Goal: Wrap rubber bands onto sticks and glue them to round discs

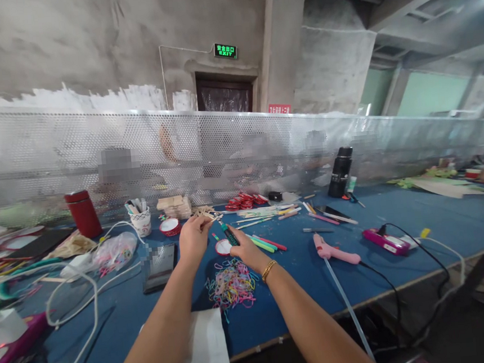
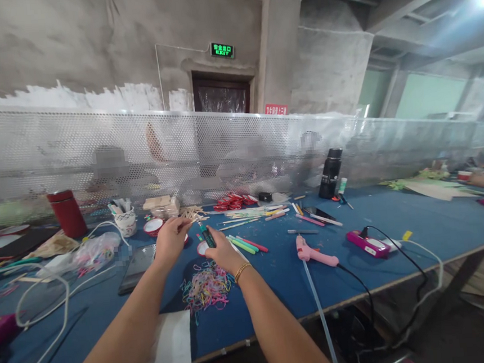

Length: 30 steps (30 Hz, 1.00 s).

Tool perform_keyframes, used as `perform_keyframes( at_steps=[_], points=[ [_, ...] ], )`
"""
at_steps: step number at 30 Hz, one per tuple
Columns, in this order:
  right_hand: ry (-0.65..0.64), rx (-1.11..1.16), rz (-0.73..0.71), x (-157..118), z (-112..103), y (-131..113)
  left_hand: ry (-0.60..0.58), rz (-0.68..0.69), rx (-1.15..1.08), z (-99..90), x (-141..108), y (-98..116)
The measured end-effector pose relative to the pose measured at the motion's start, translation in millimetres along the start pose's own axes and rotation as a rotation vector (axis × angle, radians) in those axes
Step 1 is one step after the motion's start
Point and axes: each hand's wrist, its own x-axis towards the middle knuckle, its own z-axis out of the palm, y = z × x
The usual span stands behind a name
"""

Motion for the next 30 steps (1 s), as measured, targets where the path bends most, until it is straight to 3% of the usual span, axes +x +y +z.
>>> perform_keyframes(
  at_steps=[16,23,30],
  points=[
    [0.009,0.0,0.002,2,0,-3,-0.024,0.012,0.054,-1.3,0,1],
    [-0.046,0.13,0.174,-4,-4,-14,-0.048,0.022,0.071,-2.4,-1,6],
    [-0.008,0.065,0.171,-4,0,-16,-0.031,0.012,0.104,-1.2,-1,8]
  ],
)
